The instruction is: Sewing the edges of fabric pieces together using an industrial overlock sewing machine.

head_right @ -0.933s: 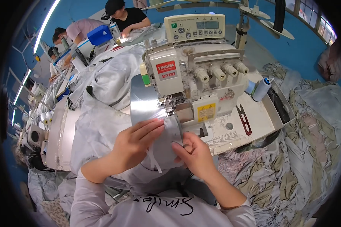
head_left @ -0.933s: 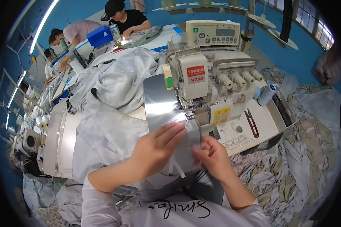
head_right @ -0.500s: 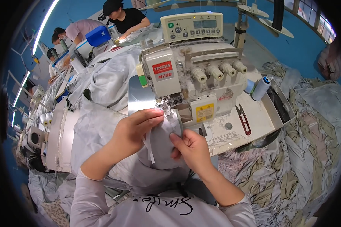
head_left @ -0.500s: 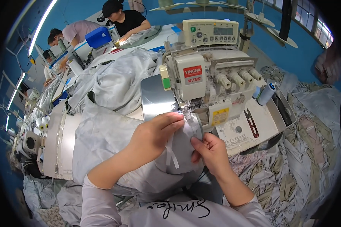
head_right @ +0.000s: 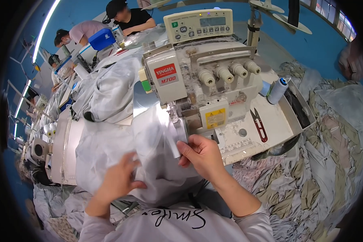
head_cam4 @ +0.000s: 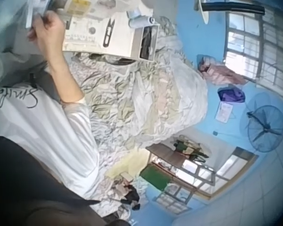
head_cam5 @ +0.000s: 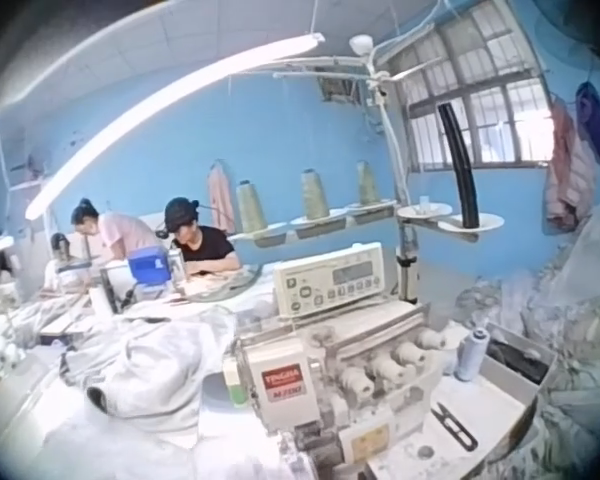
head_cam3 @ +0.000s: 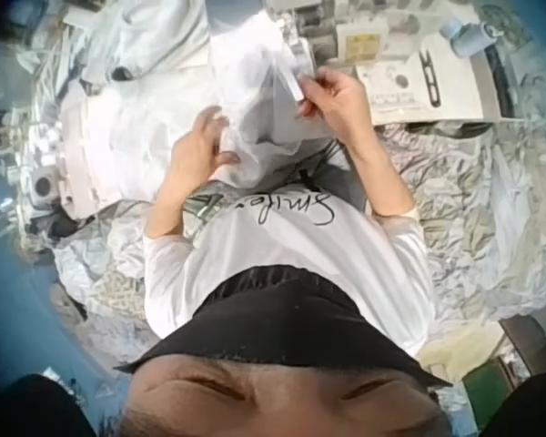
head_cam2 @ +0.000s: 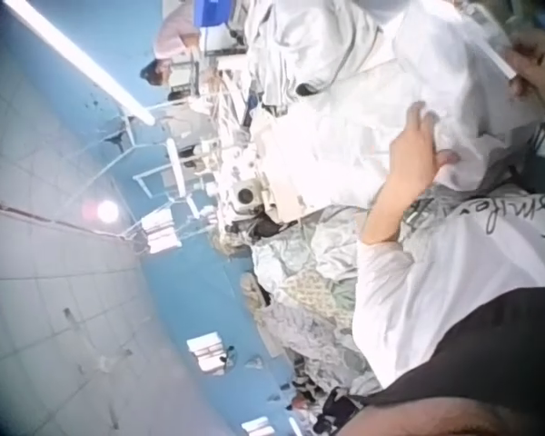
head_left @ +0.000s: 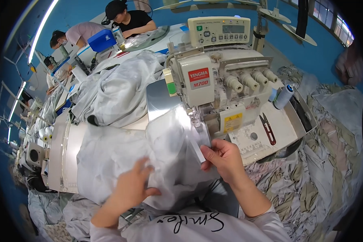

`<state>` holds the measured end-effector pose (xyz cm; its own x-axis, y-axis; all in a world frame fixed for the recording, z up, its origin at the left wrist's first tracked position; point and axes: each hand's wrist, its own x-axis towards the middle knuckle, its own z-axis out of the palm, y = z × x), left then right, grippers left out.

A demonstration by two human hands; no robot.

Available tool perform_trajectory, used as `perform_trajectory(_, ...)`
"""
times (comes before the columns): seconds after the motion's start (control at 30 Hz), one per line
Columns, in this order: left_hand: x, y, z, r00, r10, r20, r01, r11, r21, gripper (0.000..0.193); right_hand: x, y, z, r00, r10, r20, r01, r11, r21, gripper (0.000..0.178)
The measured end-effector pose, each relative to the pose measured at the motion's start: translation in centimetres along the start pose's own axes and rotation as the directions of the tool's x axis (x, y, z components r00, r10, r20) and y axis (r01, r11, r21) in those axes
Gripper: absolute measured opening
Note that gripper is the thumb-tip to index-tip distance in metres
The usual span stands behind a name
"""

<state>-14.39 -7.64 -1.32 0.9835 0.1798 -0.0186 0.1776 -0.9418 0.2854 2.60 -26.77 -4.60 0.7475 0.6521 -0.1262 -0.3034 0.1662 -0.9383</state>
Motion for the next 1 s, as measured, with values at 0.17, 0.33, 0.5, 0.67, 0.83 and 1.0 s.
perform_trajectory(0.17,-4.6,-2.4,3.7,0.994,-0.038,-0.098,0.01,0.962,-0.271,0.022,0.0,0.1,-0.2,1.0,0.006,0.03,-0.006,1.0,-0.003,0.019)
perform_trajectory(0.33,-4.6,-2.2,4.1,0.818,-0.293,-0.494,-0.295,0.524,-0.799,0.025,0.2,0.1,-0.4,0.999,-0.004,0.037,0.003,0.999,0.039,0.02)
perform_trajectory(0.5,-2.3,-1.1,2.4,0.612,-0.261,-0.746,-0.561,0.522,-0.643,0.018,0.2,0.1,-0.3,0.999,0.002,0.039,-0.003,0.999,0.032,0.021)
perform_trajectory(0.67,-0.9,-1.8,0.2,0.588,-0.041,-0.808,-0.49,0.777,-0.395,0.026,0.2,0.1,-0.4,0.999,-0.019,0.047,0.019,1.0,0.019,0.021)
perform_trajectory(0.83,2.7,-1.7,-2.1,0.456,-0.037,-0.889,-0.524,0.796,-0.302,0.022,0.2,-0.3,-0.3,1.0,-0.005,0.023,0.005,1.0,0.008,0.022)
perform_trajectory(1.0,4.9,-1.9,-4.7,0.345,0.081,-0.935,-0.425,0.902,-0.079,0.016,0.1,-0.5,-0.1,0.998,-0.001,0.055,0.0,1.0,0.013,0.023)
